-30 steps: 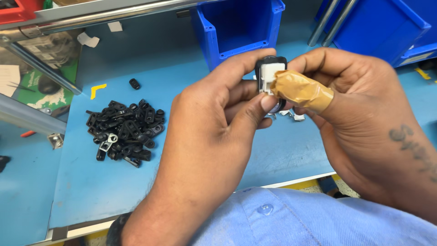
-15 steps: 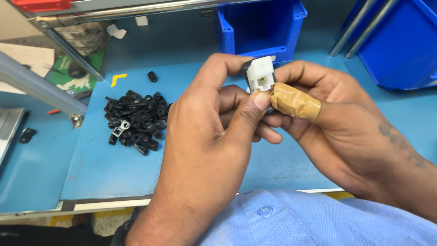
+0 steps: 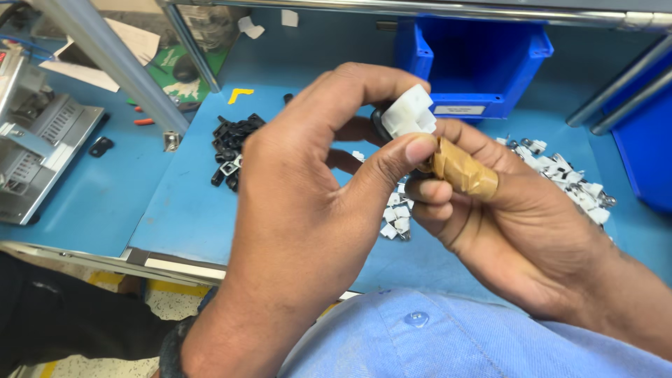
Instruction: The person repeatedly picks a black plastic housing and a white plastic component with metal pins from piles on a blue workbench, snaps them together by hand, and places the assembled unit back on the table. The process is repeated continuously throughout the clip.
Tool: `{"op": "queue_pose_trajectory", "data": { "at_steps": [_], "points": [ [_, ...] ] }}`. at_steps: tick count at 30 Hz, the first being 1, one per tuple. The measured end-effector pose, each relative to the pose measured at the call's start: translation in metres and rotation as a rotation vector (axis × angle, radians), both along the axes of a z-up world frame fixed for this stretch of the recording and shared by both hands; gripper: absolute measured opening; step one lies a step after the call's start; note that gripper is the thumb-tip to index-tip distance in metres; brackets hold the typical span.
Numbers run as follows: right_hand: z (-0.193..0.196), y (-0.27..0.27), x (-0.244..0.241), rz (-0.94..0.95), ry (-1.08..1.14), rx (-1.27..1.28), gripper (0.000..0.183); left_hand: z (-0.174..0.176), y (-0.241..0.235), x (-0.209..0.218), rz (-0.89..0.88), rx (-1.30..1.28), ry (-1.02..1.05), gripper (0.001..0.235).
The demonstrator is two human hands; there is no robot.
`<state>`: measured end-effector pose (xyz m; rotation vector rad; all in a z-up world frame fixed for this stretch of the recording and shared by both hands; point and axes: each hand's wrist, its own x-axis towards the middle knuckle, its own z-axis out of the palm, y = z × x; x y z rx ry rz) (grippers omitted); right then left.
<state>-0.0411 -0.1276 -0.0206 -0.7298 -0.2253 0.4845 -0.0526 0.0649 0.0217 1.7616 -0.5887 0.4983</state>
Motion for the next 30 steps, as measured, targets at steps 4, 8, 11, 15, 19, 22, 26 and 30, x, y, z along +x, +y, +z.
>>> {"op": "queue_pose_trajectory", "data": {
  "at_steps": [4, 8, 11, 15, 19, 22, 26, 30],
  "points": [
    [-0.001, 0.004, 0.003, 0.017, -0.024, -0.083, 0.046, 0.003, 0.011, -0.003, 0.1, -0.024, 0.073, 0.019],
    [0.003, 0.013, 0.007, -0.001, -0.043, -0.146, 0.053, 0.001, 0.024, -0.002, 0.134, 0.027, 0.003, 0.026],
    [0.009, 0.019, 0.009, -0.179, -0.162, -0.302, 0.051, -0.001, 0.039, 0.006, -0.189, -0.203, 0.338, 0.02],
    [0.02, 0.021, 0.013, -0.156, -0.321, -0.298, 0.047, -0.008, 0.047, 0.009, -0.266, -0.381, 0.562, 0.018],
    [0.017, 0.03, 0.014, -0.225, -0.293, -0.506, 0.03, -0.014, 0.053, 0.008, -0.36, -0.427, 0.621, 0.02],
    [0.017, 0.037, 0.009, -0.29, -0.285, -0.635, 0.02, -0.018, 0.055, 0.015, -0.384, -0.393, 0.621, 0.02],
    [0.02, 0.046, 0.005, -0.366, -0.289, -0.662, 0.014, -0.024, 0.058, 0.019, -0.346, -0.445, 0.692, 0.02],
    [0.019, 0.059, -0.002, -0.458, -0.25, -0.68, 0.011, -0.028, 0.068, 0.026, -0.393, -0.46, 0.642, 0.021]
  ]
}}
